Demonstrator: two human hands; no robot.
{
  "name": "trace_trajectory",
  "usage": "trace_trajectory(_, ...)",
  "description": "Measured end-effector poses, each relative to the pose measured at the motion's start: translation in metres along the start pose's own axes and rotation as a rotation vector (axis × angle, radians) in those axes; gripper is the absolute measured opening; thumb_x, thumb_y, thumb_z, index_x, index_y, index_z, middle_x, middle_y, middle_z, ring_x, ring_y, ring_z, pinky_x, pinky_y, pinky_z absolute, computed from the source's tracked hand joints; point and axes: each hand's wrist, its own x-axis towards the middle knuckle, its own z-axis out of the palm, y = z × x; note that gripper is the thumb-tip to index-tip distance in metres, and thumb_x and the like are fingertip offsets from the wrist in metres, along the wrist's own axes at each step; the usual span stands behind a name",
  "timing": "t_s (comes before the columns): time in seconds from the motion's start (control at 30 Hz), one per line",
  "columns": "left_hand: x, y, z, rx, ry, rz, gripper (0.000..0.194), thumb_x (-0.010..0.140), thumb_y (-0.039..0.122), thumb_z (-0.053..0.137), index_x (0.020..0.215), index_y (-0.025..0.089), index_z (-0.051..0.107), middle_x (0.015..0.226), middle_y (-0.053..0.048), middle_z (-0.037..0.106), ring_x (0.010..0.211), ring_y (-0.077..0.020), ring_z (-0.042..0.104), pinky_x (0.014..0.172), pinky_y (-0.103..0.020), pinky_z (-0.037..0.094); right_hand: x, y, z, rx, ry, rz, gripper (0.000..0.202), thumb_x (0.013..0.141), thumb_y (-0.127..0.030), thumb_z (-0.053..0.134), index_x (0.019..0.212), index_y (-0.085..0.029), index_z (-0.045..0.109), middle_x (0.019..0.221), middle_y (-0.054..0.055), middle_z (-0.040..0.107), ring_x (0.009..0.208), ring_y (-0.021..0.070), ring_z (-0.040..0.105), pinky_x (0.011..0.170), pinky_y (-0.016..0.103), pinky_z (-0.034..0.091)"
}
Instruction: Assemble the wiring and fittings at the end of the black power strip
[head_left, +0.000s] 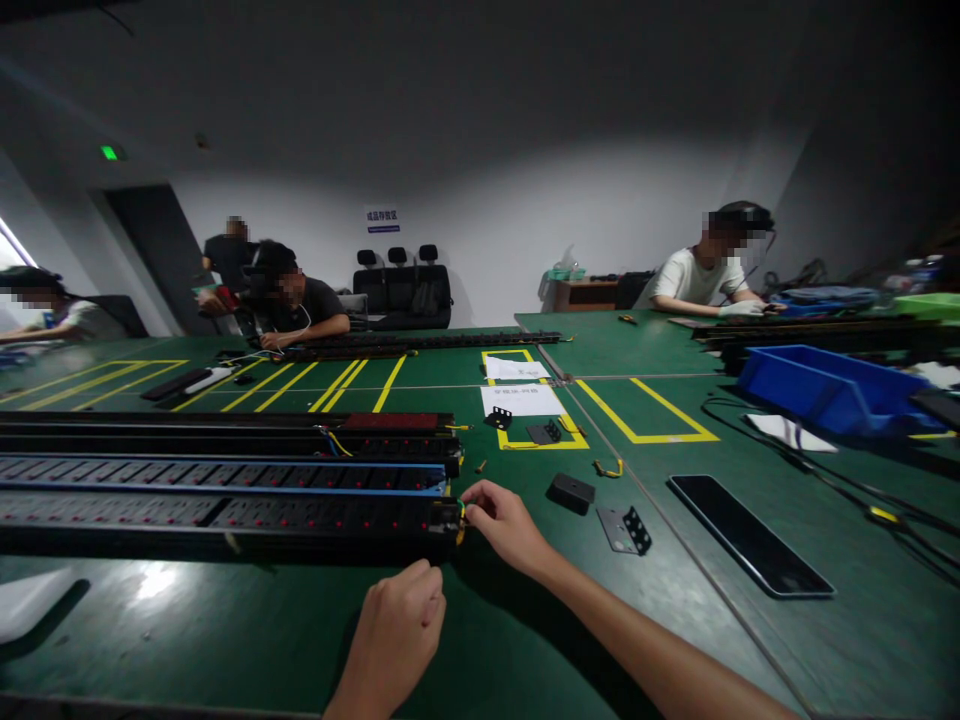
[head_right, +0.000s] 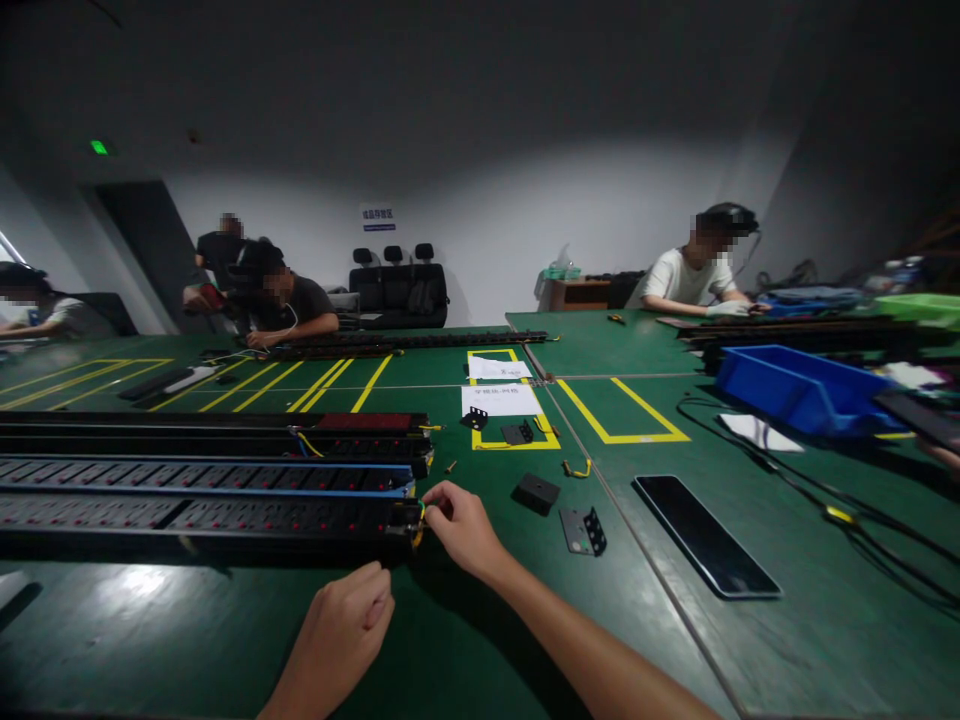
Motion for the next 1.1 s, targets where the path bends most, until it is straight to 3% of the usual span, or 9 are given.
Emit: trace_trajectory(1.1, -0.0006, 0.0022, -0.0022, -0.016, -0.026, -0.031, 0.026, 0.081, 0.001, 0.038, 0.062, 0.019, 0.036, 0.062, 0.003, 0.042, 0.054, -0.0105, 0.041, 0.056, -0.031, 0.019, 0.0002, 0.0017, 0.0002, -0.009, -0.001, -0.009, 0.017, 0.08, -0.021, 0.054, 0.09, -0.017, 0.067, 0.067, -0.003, 0.056, 0.063, 0.0132, 0.05, 0.058, 0.024, 0.036)
